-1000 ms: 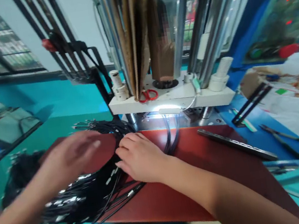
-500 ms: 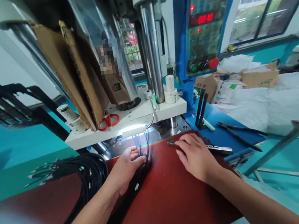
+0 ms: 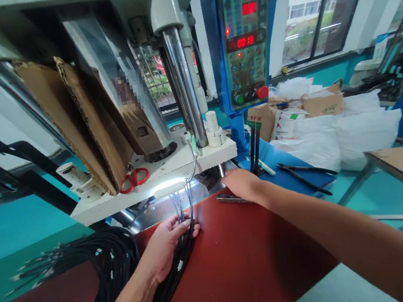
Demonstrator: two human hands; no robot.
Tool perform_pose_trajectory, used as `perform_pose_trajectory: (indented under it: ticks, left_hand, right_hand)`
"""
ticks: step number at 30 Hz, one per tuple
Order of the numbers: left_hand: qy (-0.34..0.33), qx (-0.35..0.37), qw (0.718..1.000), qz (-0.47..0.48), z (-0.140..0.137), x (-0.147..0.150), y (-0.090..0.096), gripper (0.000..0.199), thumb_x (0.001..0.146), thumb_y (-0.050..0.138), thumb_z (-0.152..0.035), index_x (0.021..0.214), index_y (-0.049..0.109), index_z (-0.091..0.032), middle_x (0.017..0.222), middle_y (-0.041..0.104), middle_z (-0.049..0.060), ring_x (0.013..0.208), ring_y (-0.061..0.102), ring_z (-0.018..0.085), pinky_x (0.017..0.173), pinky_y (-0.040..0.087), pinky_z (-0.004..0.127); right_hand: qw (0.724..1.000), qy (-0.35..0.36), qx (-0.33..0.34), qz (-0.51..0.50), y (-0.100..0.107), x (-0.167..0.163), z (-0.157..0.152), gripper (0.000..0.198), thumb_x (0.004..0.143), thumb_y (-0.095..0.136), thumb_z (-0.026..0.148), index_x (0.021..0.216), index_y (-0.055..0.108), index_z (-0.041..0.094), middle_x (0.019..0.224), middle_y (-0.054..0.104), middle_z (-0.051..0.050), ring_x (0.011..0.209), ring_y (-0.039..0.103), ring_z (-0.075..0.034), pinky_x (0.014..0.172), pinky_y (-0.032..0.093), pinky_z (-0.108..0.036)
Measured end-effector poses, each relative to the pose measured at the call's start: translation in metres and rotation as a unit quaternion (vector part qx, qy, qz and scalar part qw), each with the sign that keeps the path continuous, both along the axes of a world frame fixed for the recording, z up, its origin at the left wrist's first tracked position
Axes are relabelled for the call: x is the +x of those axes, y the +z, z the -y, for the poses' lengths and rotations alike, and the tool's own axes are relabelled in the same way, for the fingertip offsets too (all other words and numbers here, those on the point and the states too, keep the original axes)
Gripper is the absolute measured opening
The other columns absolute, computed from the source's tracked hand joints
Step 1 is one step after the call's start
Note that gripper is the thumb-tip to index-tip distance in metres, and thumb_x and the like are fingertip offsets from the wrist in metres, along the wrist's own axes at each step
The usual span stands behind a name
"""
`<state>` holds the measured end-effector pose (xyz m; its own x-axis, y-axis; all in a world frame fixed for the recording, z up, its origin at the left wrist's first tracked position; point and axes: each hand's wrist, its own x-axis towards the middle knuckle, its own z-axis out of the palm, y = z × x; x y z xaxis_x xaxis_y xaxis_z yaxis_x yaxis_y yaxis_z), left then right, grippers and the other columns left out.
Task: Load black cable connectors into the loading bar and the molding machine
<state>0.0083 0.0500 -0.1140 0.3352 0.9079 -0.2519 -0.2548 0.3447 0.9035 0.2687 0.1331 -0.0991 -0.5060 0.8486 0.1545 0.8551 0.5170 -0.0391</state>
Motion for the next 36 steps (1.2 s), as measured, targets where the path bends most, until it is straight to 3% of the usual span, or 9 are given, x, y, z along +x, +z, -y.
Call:
perform_pose_trajectory:
  ticks: [7,12,15,17,20,23,26,29,36]
  left_hand:
    - [-0.036,0.043,0.997,-0.045,-0.002,-0.003,0.003,0.03,0.083,0.073,-0.028,0.1,0.056,-0.01,0.088,0.062,0.01,0.077,0.06,0.018,0.066,0.048,0.018]
    - [-0.013,0.0,0.997,-0.077,-0.007,-0.003,0.001,0.039,0.074,0.081,-0.03,0.102,0.06,-0.011,0.093,0.062,0.011,0.083,0.062,0.023,0.066,0.052,0.018]
    - [-0.002,-0.004,0.996,-0.093,-0.007,-0.001,0.003,0.034,0.075,0.079,-0.028,0.1,0.062,-0.012,0.093,0.063,0.011,0.085,0.063,0.023,0.066,0.053,0.017]
    - [0.004,-0.009,0.995,-0.102,-0.007,-0.001,0.005,0.028,0.077,0.075,-0.024,0.099,0.063,-0.012,0.093,0.063,0.01,0.085,0.063,0.022,0.066,0.053,0.017]
    - [0.006,-0.013,0.993,-0.114,-0.009,0.001,0.005,0.022,0.078,0.071,-0.02,0.097,0.064,-0.013,0.092,0.064,0.01,0.083,0.062,0.022,0.063,0.053,0.016]
    - [0.009,0.008,0.993,-0.115,-0.009,0.002,0.003,0.029,0.074,0.075,-0.023,0.097,0.063,-0.011,0.092,0.064,0.01,0.082,0.062,0.022,0.064,0.053,0.016]
    - [0.001,0.025,0.996,-0.086,-0.005,0.003,0.001,0.035,0.072,0.078,-0.025,0.098,0.059,-0.009,0.092,0.063,0.011,0.079,0.062,0.021,0.065,0.052,0.018]
    - [-0.012,0.04,0.998,-0.05,-0.002,0.002,-0.001,0.033,0.078,0.075,-0.025,0.1,0.056,-0.01,0.09,0.062,0.011,0.079,0.062,0.02,0.067,0.051,0.019]
    - [-0.015,0.027,1.0,0.004,-0.002,-0.001,-0.004,0.031,0.081,0.07,-0.019,0.102,0.05,-0.011,0.095,0.06,0.012,0.081,0.061,0.021,0.075,0.049,0.026]
  right_hand:
    - [0.995,-0.064,-0.034,0.068,0.037,-0.003,0.012,0.019,0.075,0.054,0.004,0.086,0.069,0.006,0.09,0.064,-0.016,0.081,0.06,-0.023,0.074,0.044,-0.032]
    - [0.978,-0.187,0.088,-0.041,0.06,0.069,0.111,0.027,0.087,0.046,0.016,0.105,0.066,0.017,0.1,0.062,-0.005,0.09,0.056,-0.014,0.083,0.042,-0.024]
    - [0.907,-0.359,0.161,-0.149,0.041,0.133,0.203,0.026,0.083,0.057,0.031,0.105,0.067,0.02,0.092,0.065,-0.003,0.076,0.059,-0.014,0.072,0.045,-0.025]
    - [0.869,-0.477,0.074,-0.111,0.012,0.17,0.254,0.031,0.085,0.051,0.032,0.107,0.067,0.018,0.085,0.066,-0.006,0.073,0.061,-0.017,0.069,0.046,-0.028]
    - [0.862,-0.5,0.001,-0.076,-0.031,0.202,0.3,0.031,0.079,0.053,0.026,0.097,0.07,0.007,0.088,0.067,-0.015,0.078,0.064,-0.025,0.073,0.048,-0.035]
    - [0.86,-0.503,0.016,-0.084,-0.047,0.202,0.298,0.036,0.083,0.048,0.027,0.106,0.066,0.006,0.102,0.065,-0.016,0.089,0.063,-0.026,0.081,0.047,-0.038]
    - [0.891,-0.433,0.071,-0.111,-0.028,0.17,0.259,0.03,0.087,0.049,0.034,0.107,0.065,0.018,0.1,0.065,-0.006,0.084,0.063,-0.019,0.075,0.048,-0.032]
    - [0.947,-0.262,0.11,-0.149,0.006,0.112,0.206,0.025,0.091,0.049,0.031,0.111,0.061,0.025,0.108,0.062,0.0,0.094,0.06,-0.013,0.083,0.045,-0.026]
    - [0.982,0.081,-0.013,-0.172,0.043,-0.04,0.116,0.027,0.092,0.045,0.021,0.113,0.061,0.016,0.107,0.061,-0.006,0.101,0.055,-0.015,0.093,0.042,-0.028]
